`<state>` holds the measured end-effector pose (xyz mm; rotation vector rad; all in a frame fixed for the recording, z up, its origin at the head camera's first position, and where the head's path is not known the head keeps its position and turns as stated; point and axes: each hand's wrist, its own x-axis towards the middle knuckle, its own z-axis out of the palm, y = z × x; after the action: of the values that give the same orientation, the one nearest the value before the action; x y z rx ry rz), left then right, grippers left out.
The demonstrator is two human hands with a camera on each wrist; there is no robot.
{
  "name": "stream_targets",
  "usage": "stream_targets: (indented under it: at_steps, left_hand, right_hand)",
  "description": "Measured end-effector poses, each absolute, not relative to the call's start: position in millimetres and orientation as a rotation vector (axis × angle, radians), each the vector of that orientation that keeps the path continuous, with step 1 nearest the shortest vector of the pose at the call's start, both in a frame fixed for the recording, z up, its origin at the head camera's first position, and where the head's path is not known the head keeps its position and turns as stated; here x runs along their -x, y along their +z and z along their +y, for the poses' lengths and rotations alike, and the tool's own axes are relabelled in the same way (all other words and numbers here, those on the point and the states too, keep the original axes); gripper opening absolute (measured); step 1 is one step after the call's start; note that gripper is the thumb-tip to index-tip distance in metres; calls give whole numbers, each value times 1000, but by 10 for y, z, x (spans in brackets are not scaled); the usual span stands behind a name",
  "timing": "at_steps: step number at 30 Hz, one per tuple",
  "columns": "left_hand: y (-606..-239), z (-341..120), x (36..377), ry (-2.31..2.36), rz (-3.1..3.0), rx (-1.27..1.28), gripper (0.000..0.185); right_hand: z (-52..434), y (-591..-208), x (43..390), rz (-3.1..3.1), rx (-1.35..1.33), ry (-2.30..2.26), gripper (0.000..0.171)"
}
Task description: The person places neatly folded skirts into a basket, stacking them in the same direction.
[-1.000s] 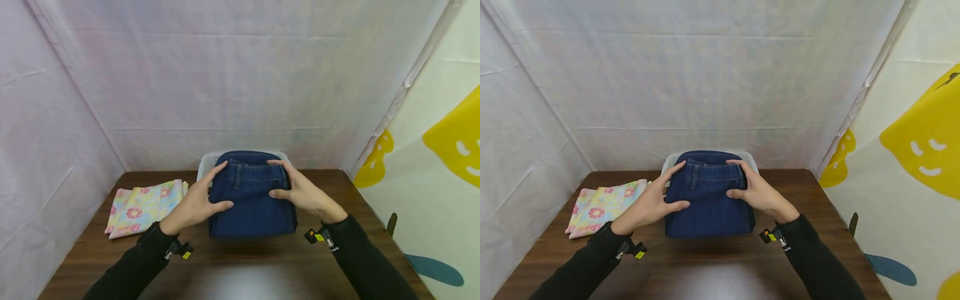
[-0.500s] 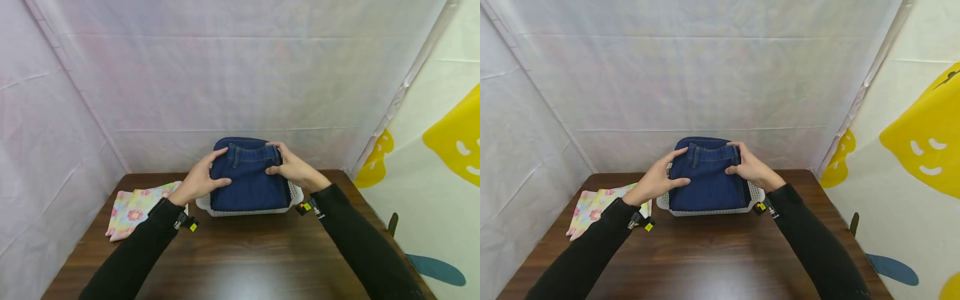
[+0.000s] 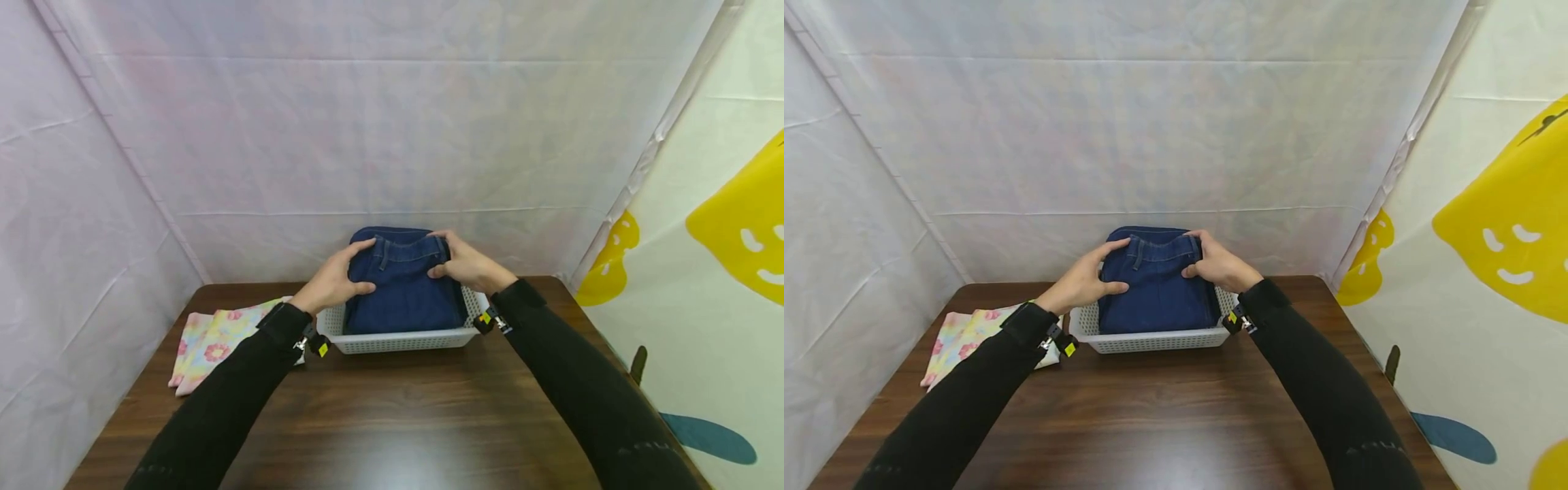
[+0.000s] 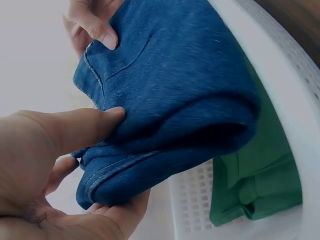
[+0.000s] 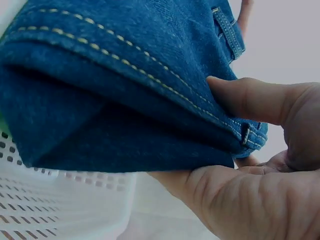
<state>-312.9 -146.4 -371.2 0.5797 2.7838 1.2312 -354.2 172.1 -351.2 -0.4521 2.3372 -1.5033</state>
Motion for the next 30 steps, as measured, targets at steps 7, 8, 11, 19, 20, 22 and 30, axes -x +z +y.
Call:
stream_targets:
  at_steps: [7,8,11,19,20,22,30]
  left_hand:
    - [-3773,-1474,3250,1130,2813,-573,96]
    - [-3789,-1474,3259,1123,2805,-569,96]
    - [-3838,-1475,3271,1113,2770,-540,95]
    - [-3962,-1468,3325,1079,2743,-501,89]
    - [-3973,-1472,3330,1069,2744,-496,88]
    - [-3995,-1485,3341,1037,2746,-487,86]
    - [-3992,-1550,3312,847,2768,-505,76]
  right_hand:
    - [1686,-3578,3673,2449,393,-1298,89]
    - [1684,-3594,3688,2465,386,-1263,89]
    - [1684,-3643,3720,2485,379,-1202,89]
    - [1663,-3705,3722,2482,347,-1124,89]
    - [1659,-3710,3722,2489,341,-1110,89]
    - [1654,-3723,3724,2502,319,-1072,88]
    - [1652,-3689,3673,2568,323,-714,87]
